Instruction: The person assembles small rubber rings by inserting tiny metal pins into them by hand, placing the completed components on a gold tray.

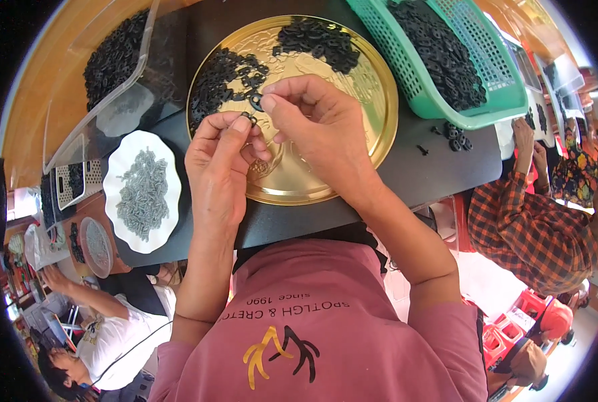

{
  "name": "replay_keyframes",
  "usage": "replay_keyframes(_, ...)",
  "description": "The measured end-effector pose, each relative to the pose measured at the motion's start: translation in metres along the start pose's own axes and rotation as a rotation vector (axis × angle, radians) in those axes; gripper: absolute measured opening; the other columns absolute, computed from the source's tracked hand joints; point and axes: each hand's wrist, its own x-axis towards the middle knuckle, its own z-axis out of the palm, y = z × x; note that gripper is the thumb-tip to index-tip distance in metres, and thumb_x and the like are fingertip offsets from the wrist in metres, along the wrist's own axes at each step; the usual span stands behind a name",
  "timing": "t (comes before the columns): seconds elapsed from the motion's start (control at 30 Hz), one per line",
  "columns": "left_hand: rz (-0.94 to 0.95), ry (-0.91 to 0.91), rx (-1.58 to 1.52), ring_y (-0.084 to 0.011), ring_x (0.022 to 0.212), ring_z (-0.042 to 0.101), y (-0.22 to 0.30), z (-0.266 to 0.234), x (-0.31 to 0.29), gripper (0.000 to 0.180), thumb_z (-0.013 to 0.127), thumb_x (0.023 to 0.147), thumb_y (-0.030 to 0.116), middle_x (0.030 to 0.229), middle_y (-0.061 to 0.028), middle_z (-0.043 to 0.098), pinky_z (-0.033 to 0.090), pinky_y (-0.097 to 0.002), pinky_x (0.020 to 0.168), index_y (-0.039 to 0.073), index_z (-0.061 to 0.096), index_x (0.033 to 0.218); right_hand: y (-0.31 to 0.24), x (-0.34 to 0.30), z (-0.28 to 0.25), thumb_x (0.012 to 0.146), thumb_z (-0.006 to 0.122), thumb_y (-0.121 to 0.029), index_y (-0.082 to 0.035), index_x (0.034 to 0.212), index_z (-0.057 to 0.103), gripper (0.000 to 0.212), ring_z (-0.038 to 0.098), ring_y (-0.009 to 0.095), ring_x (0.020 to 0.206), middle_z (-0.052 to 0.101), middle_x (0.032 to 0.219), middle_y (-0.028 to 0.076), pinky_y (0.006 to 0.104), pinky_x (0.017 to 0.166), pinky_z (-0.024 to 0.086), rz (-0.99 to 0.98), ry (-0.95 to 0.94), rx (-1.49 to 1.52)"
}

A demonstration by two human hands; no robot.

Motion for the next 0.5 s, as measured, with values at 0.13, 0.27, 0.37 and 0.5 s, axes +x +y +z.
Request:
replay_keyframes(0.13,-0.003,0.008,-0.001,-0.0111,0.067,0.06,0.001,-0.001,-0.001,0.012,0.06,0.091,0.008,0.08,-0.0067,0.061,0.053,-0.026,0.061,-0.001,0.056,0.099,0.001,0.002,-0.007,0.088,0.064,-0.008,0.002,0.101,0.063,0.016,0.057,0.008,0.068,0.063,0.084,0.004,0.0232,0.061,0.049,0.046,-0.02,0.069)
replay_keyframes(0.27,-0.003,-0.012,-0.013,-0.0116,0.068,0.06,0.001,-0.002,0.001,0.012,0.06,0.091,0.008,0.081,-0.0068,0.062,0.052,-0.0264,0.062,-0.001,0.056,0.099,0.004,0.006,-0.01,0.085,0.067,-0.011,0.001,0.099,0.064,0.019,0.057,0.007,0.069,0.063,0.082,0.003,0.0233,0.062,0.05,0.207,-0.069,0.233)
replay_keyframes(0.37,0.004,-0.028,-0.037,-0.0121,0.07,0.061,0.001,-0.003,0.0,0.012,0.06,0.091,0.007,0.085,-0.0077,0.062,0.053,-0.0265,0.063,-0.001,0.056,0.099,0.004,0.006,-0.012,0.085,0.067,-0.01,0.001,0.101,0.064,0.02,0.057,0.008,0.07,0.062,0.084,0.003,0.0233,0.062,0.05,0.256,-0.098,0.321)
replay_keyframes(0.5,0.036,-0.034,-0.082,-0.0145,0.08,0.064,0.003,-0.002,-0.002,0.011,0.058,0.092,0.006,0.096,-0.0113,0.064,0.055,-0.0274,0.068,-0.002,0.056,0.099,0.004,0.003,-0.008,0.086,0.065,-0.009,0.001,0.103,0.063,0.02,0.058,0.008,0.072,0.062,0.085,0.002,0.0233,0.062,0.051,0.205,-0.094,0.274)
